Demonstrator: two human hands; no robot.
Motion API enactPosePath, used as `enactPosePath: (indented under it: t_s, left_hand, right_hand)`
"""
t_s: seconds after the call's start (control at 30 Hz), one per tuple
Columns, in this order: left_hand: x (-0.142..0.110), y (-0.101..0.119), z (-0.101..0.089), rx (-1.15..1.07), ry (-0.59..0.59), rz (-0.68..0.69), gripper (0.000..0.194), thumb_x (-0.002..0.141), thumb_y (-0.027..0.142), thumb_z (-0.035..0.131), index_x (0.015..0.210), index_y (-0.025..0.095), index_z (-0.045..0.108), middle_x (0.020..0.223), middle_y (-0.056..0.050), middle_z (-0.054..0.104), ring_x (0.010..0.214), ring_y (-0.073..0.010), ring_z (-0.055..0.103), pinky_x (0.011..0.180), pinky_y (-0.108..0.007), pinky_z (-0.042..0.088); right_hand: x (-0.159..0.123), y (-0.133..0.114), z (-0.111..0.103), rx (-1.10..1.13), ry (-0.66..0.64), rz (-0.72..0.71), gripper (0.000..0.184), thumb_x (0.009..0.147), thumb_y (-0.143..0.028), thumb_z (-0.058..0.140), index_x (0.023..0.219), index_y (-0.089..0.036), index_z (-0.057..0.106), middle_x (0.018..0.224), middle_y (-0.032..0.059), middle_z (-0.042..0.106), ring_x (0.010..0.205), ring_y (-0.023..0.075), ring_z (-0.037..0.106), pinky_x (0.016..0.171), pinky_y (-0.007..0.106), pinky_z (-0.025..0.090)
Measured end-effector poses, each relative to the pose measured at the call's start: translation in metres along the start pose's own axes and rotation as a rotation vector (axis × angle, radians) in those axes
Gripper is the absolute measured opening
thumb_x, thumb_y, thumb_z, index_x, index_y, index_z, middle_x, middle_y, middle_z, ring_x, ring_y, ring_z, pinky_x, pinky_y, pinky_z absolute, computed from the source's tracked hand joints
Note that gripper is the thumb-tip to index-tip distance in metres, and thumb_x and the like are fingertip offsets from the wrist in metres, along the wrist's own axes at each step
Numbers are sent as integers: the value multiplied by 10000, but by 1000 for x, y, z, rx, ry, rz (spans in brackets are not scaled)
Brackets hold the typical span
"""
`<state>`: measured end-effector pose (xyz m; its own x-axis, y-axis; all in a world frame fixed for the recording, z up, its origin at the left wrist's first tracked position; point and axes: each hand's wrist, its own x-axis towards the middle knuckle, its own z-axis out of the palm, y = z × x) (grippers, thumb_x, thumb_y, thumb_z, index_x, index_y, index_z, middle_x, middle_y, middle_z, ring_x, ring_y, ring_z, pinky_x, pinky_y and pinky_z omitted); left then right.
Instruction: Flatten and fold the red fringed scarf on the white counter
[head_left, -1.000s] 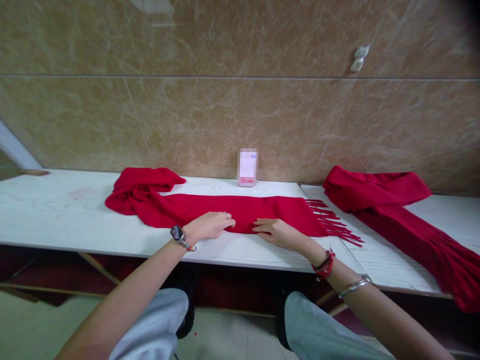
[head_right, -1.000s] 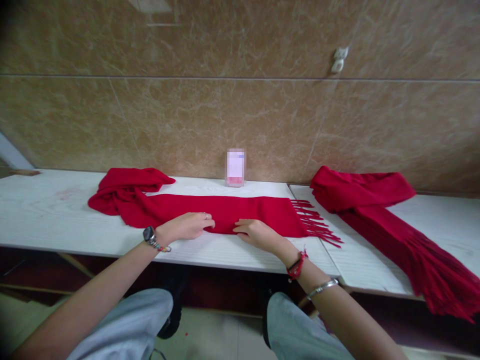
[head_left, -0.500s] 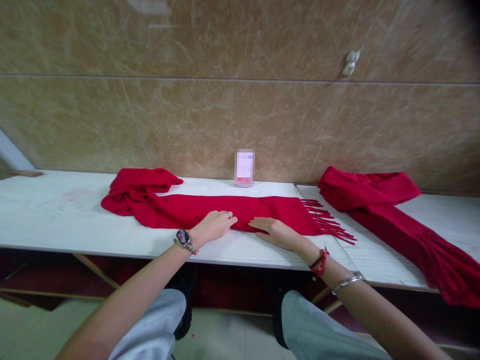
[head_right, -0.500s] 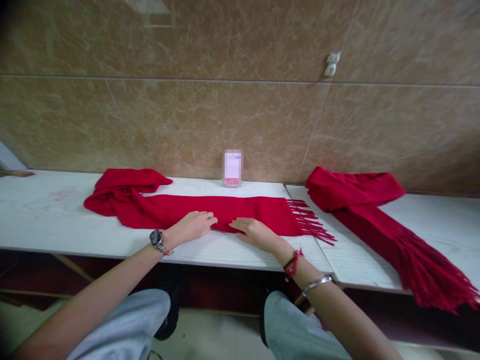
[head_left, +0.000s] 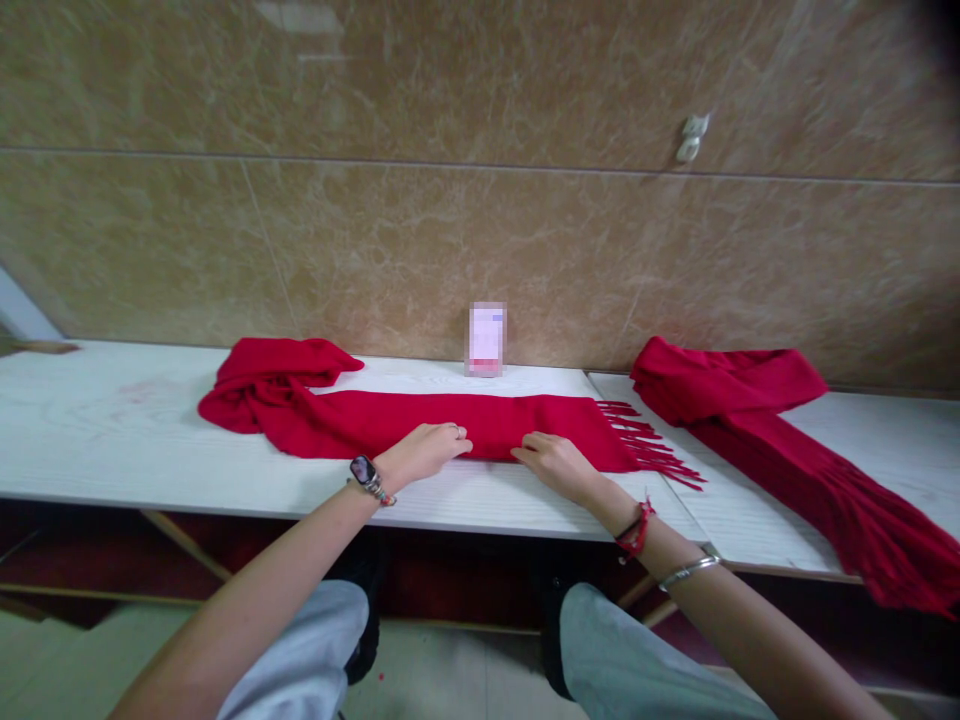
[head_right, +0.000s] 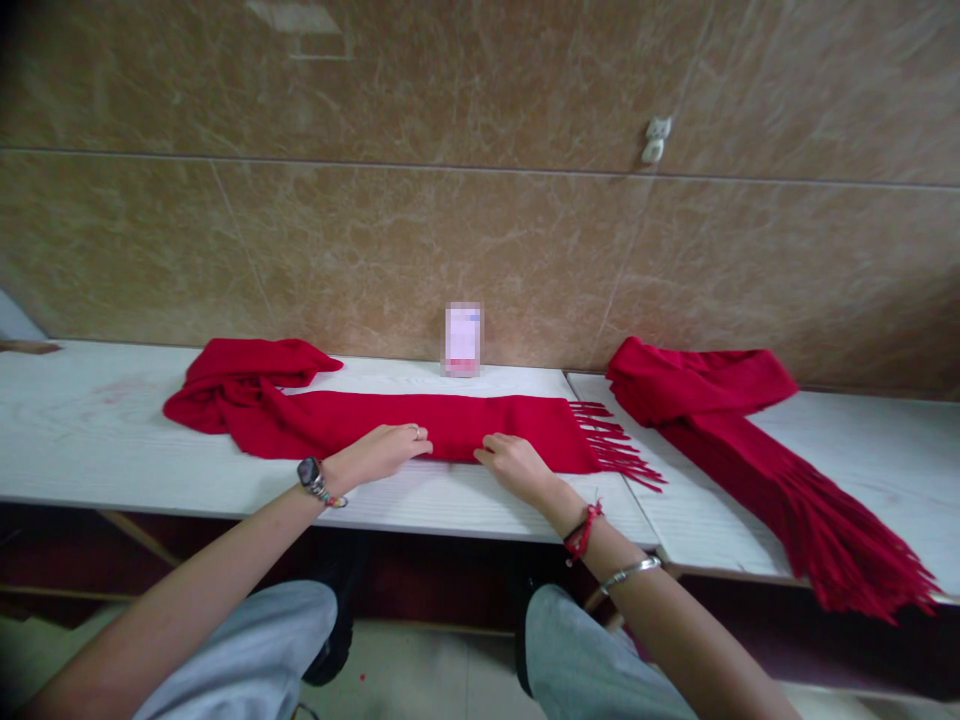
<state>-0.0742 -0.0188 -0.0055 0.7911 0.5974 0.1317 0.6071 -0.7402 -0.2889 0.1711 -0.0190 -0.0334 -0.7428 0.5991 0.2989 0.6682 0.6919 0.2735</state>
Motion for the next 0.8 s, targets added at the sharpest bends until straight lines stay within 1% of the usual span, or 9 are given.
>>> enactPosePath:
  t_s: [0.13, 0.3, 0.37, 0.47, 0.67, 0.73, 0.8]
  left_hand:
    - [-1, -1, 1, -9, 14, 4, 280, 806, 0, 446, 962, 206, 555, 940, -32, 575, 879, -160, 545, 622, -236, 414]
    - [2, 1, 0, 26, 25, -40, 136, 847, 117, 472, 917, 189, 563, 891, -35, 576, 837, -171, 547, 632, -251, 421]
    - [3, 2, -2, 35, 28, -43, 140, 843, 99, 471, 899, 185, 566, 880, -36, 573, 820, -167, 545, 634, -249, 419]
    - [3, 2, -4, 28, 38, -29, 192, 825, 42, 467, 905, 183, 570, 894, -40, 570, 839, -163, 537, 647, -245, 416]
    - [4, 6, -5, 45, 24, 0, 171, 839, 73, 462, 882, 184, 584, 872, -41, 577, 857, -179, 525, 658, -265, 412]
    - [3, 7, -4, 19, 6, -1, 214, 843, 71, 444, 939, 200, 585, 893, -40, 579, 876, -177, 524, 672, -262, 411]
    - [1, 7, -5, -44, -13, -12, 301, 841, 61, 426, 1044, 232, 566, 942, -34, 574, 895, -165, 526, 702, -253, 410]
  right_hand:
    - [-2, 3, 4, -33, 49, -67, 211, 886, -161, 422, 901, -148, 632, 765, 47, 588, 691, 139, 523, 616, 242, 371]
    - [-1, 5, 6, -18, 128, -41, 225, 884, -152, 424, 821, -143, 639, 741, 48, 589, 684, 137, 514, 619, 247, 357]
    - [-1, 5, 5, -15, 140, -33, 227, 882, -157, 430, 800, -143, 642, 718, 46, 587, 666, 136, 510, 608, 250, 349]
    - [-2, 5, 2, -16, 135, -36, 220, 871, -156, 447, 772, -148, 644, 699, 40, 588, 650, 134, 509, 604, 256, 337]
    - [-1, 4, 0, 9, 89, -41, 186, 837, -139, 492, 736, -153, 648, 710, 39, 605, 670, 141, 533, 650, 276, 355]
    - [-2, 4, 1, 27, 75, -45, 184, 843, -152, 487, 783, -151, 661, 735, 49, 617, 694, 153, 547, 673, 287, 377]
    - [-2, 6, 2, 66, 80, -58, 205, 857, -169, 467, 876, -154, 670, 810, 69, 637, 759, 171, 564, 724, 306, 402]
